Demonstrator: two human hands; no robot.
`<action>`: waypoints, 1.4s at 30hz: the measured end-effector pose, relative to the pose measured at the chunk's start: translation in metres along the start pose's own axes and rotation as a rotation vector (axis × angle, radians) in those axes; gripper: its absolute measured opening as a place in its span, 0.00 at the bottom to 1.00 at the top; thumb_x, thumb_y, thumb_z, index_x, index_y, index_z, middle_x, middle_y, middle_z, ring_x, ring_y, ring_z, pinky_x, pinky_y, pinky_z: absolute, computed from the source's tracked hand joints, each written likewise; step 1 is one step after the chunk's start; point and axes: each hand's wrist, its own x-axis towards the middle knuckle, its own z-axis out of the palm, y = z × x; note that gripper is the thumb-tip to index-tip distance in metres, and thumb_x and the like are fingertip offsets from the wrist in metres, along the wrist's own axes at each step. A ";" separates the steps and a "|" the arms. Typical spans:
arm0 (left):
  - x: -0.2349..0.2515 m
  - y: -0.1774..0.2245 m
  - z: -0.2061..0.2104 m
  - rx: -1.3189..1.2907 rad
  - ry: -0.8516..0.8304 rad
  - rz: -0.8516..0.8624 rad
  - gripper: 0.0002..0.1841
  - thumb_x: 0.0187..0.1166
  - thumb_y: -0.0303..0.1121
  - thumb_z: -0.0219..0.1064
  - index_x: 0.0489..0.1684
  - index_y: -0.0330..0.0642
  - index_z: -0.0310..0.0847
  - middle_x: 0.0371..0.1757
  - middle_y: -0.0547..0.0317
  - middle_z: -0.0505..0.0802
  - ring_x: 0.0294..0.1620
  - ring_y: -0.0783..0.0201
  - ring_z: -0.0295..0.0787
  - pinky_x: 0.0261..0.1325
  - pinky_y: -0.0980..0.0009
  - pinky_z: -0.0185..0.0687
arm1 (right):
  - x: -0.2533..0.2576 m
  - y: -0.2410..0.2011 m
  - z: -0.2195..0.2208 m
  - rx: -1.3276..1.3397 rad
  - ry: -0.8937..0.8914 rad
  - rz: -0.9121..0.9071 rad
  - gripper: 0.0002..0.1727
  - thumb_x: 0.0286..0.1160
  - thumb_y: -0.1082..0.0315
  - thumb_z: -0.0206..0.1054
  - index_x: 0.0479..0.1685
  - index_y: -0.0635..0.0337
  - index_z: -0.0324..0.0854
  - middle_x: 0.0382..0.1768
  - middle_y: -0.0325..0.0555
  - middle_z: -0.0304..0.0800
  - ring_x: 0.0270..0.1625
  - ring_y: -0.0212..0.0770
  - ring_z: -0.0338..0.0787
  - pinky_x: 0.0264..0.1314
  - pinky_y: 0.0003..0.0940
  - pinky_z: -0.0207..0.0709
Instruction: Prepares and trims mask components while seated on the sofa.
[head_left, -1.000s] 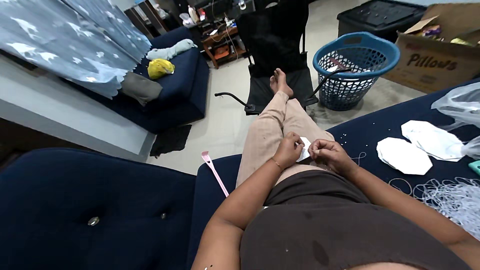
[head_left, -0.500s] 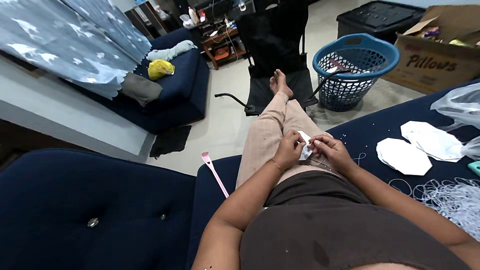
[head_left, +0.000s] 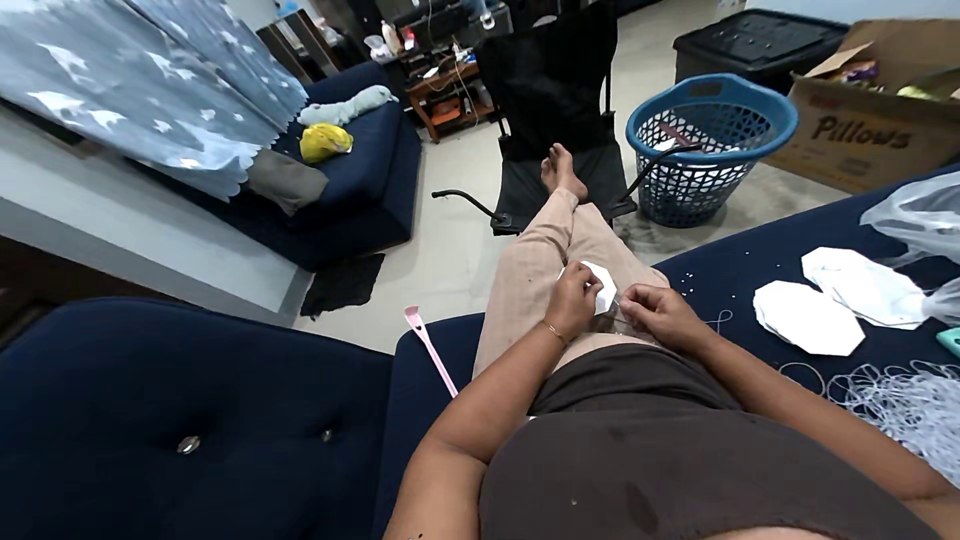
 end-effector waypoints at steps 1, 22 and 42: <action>0.001 0.001 -0.001 0.004 -0.003 -0.008 0.11 0.85 0.27 0.62 0.48 0.26 0.87 0.56 0.40 0.88 0.49 0.56 0.87 0.60 0.64 0.83 | 0.000 -0.001 -0.002 0.052 -0.014 -0.011 0.09 0.85 0.66 0.58 0.40 0.61 0.81 0.28 0.33 0.84 0.29 0.25 0.84 0.36 0.24 0.82; -0.003 -0.004 0.008 -0.337 -0.042 0.148 0.10 0.85 0.23 0.60 0.50 0.24 0.84 0.47 0.44 0.90 0.40 0.66 0.88 0.48 0.71 0.87 | 0.012 0.000 0.011 0.091 0.034 0.034 0.22 0.79 0.74 0.63 0.73 0.66 0.73 0.58 0.47 0.89 0.40 0.30 0.90 0.40 0.27 0.84; -0.001 0.000 -0.002 -0.135 0.025 -0.083 0.13 0.87 0.24 0.56 0.54 0.25 0.85 0.49 0.40 0.91 0.46 0.58 0.91 0.58 0.64 0.86 | 0.000 0.015 -0.001 0.128 0.103 -0.113 0.08 0.80 0.72 0.64 0.45 0.60 0.89 0.30 0.27 0.88 0.25 0.16 0.76 0.29 0.15 0.71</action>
